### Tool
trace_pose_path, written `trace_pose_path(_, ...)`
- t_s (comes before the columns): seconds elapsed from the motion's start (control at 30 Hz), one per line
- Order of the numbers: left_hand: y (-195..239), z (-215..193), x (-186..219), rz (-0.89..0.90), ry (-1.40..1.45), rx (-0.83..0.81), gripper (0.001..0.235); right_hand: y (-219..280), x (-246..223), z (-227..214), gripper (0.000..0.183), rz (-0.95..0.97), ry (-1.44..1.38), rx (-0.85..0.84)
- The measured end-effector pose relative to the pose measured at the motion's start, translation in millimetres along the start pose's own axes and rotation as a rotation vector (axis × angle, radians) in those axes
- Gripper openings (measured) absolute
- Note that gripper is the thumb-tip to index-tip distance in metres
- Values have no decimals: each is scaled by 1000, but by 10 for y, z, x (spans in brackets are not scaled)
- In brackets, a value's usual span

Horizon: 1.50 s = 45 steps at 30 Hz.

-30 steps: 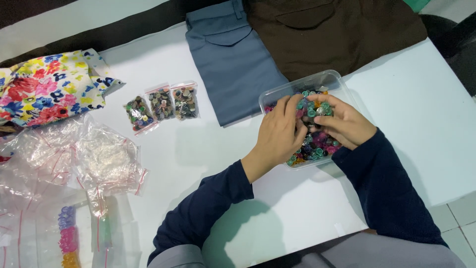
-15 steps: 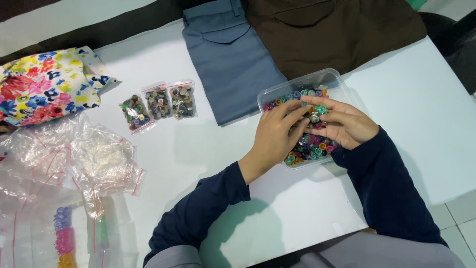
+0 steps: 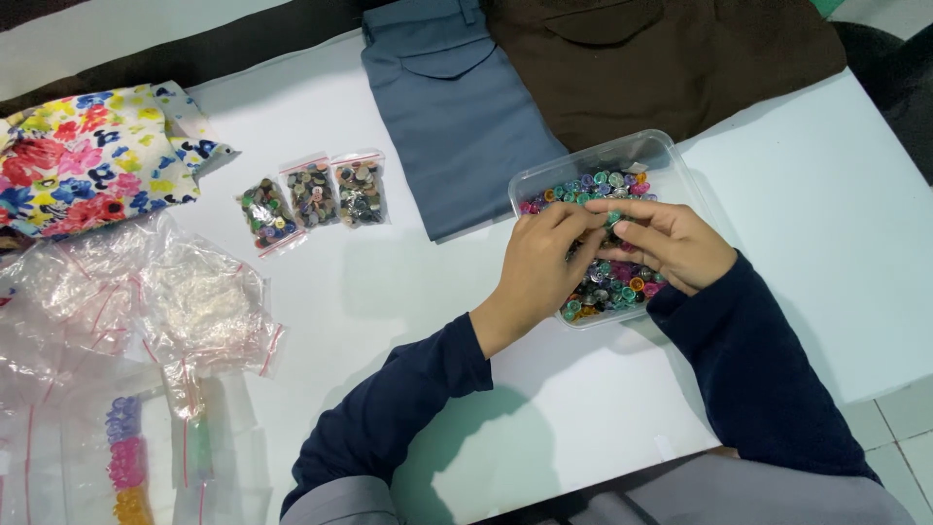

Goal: Sorting small colorful buttons by color and placing them into individual plastic bags

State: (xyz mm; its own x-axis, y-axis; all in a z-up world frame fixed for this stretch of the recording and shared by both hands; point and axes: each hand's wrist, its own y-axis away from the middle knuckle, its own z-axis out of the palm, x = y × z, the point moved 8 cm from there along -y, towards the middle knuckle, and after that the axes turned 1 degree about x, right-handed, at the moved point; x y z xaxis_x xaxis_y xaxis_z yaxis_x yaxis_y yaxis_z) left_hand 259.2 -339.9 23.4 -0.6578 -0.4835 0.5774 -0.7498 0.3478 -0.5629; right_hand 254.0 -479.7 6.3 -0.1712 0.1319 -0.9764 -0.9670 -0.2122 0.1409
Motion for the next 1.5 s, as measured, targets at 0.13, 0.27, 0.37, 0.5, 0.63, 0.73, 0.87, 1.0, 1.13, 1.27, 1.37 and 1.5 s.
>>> trace_pose_path(0.13,-30,-118,94,-19,9,14,23,-21,47,-37,39,-8,51,86)
trace_pose_path(0.27,-59,-136,154,-31,46,-17,41,-47,165,-115,37,-7,89,86)
trace_pose_path(0.37,-26,-51,78,-3,-19,-44,39,-33,147,-67,38,5,91,61)
trace_pose_path(0.5,4,-52,47,4,18,6,23,-55,58,7,41,-28,169,34)
trace_pose_path(0.63,-32,-174,123,-30,72,28,31,-71,-19,-2,43,-62,257,-1)
trace_pose_path(0.73,-11,-209,101,-52,124,74,32,-27,-130,6,44,-61,173,52)
trace_pose_path(0.87,-8,-246,94,-54,137,107,23,-20,-118,-53,42,-91,240,93)
trace_pose_path(1.0,-10,-270,101,-69,160,104,17,16,-98,-62,32,-107,340,168)
trace_pose_path(1.13,-18,-290,99,-68,174,130,16,60,-145,-39,25,-134,410,240)
trace_pose_path(1.27,56,-347,182,-12,129,184,15,86,-159,-58,15,-169,521,276)
trace_pose_path(1.37,172,-468,200,25,114,207,14,132,-271,6,18,-311,723,312)
trace_pose_path(1.5,365,-651,-5,43,126,211,12,296,-429,247,22,-680,1047,425)
